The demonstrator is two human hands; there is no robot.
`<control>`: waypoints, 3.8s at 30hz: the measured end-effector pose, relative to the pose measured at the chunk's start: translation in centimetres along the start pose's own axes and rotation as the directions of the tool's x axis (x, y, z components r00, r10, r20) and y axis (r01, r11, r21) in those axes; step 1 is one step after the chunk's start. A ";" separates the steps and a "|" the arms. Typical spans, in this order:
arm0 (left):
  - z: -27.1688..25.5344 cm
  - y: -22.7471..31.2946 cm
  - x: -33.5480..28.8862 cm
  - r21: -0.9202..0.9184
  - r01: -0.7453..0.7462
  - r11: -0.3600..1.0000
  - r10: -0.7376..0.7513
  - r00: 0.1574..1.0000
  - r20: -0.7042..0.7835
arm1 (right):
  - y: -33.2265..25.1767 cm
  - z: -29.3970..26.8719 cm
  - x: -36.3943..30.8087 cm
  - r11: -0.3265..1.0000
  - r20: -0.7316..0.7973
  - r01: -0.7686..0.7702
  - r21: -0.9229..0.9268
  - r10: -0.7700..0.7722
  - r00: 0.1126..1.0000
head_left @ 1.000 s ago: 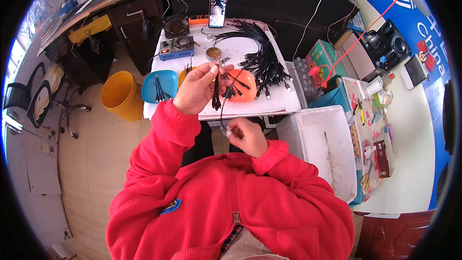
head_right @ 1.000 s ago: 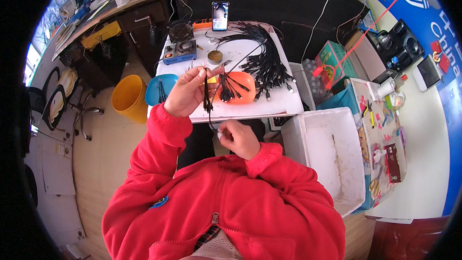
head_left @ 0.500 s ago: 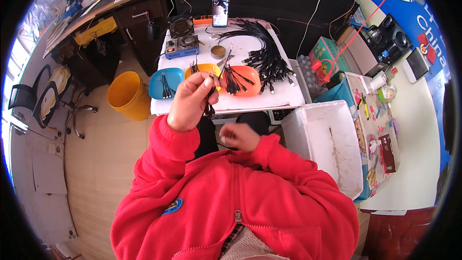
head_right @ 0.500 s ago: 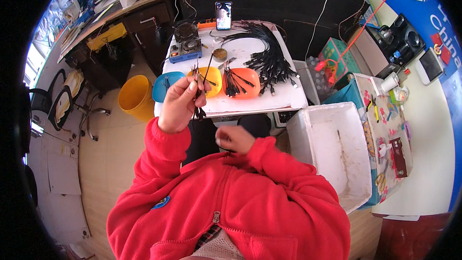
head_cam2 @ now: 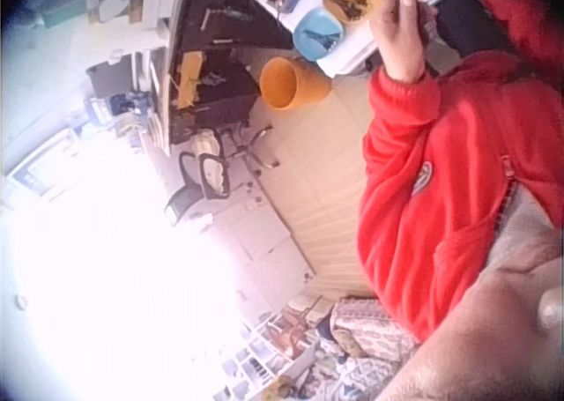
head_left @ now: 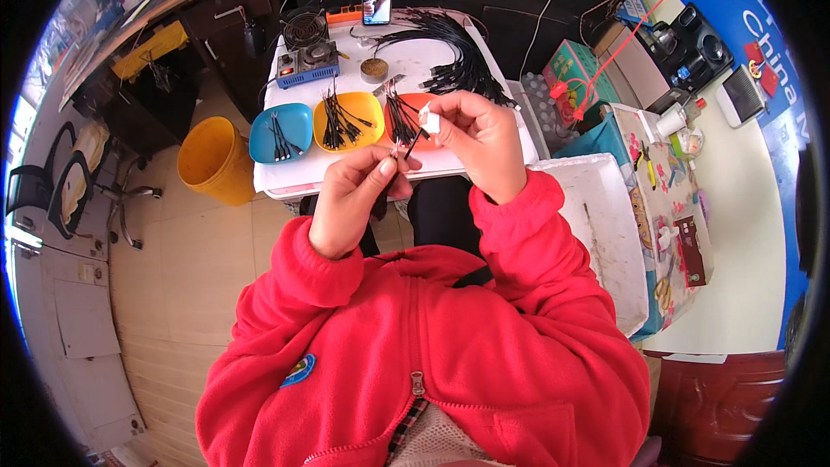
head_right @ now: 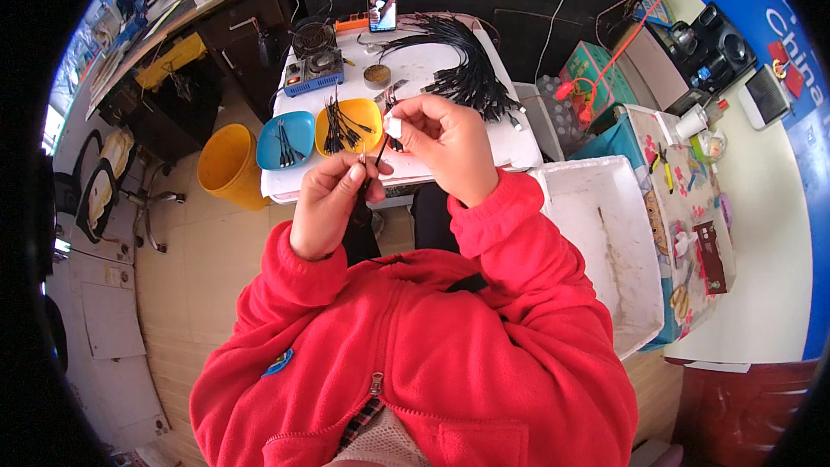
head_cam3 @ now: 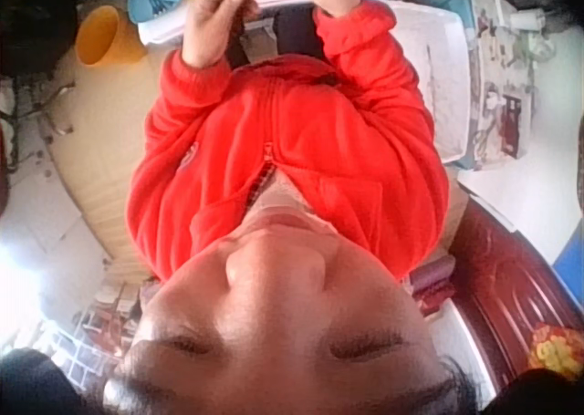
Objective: The person repeatedly picks small black cables and white connectors from bowls on a table, joins them by hand, and places the assembled units into a white tray. The process is continuous and repetitive throughout the clip.
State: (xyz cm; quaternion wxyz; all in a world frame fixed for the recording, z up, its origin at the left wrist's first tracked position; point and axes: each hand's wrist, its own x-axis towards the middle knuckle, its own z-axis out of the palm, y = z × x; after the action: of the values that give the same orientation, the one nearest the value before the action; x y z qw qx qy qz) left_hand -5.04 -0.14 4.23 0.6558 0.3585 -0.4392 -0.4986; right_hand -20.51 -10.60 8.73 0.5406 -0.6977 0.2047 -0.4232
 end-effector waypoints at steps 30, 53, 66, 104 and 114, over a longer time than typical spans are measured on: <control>1.3 -1.6 0.2 0.191 -0.076 0.979 0.088 0.995 -0.052 | 2.2 2.1 -4.4 0.796 -0.061 -0.226 0.561 0.312 0.948; 0.0 0.2 -0.5 0.007 0.154 0.988 -0.153 0.968 0.197 | 3.4 0.8 -4.1 0.634 0.303 -0.428 0.644 0.302 0.904; -1.2 -0.6 0.1 0.038 0.172 0.984 -0.177 0.961 0.211 | 5.9 1.4 -3.7 0.590 0.343 -0.449 0.671 0.289 0.894; -3.7 -0.7 -0.6 0.127 0.256 0.958 -0.275 0.947 0.165 | 3.0 -1.7 -3.0 0.945 -0.042 -0.199 -0.259 0.195 0.980; -3.0 0.5 -0.8 0.125 0.301 0.945 -0.325 0.901 0.287 | -0.2 -0.4 -3.4 0.576 0.509 0.630 -0.520 -0.383 0.771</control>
State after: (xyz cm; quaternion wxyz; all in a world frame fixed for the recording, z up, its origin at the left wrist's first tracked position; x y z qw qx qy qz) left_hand -2.19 0.84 3.40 0.4775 0.3687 -0.4902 -0.6291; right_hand -22.73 -8.23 7.72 0.1342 -0.9332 0.0326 -0.3319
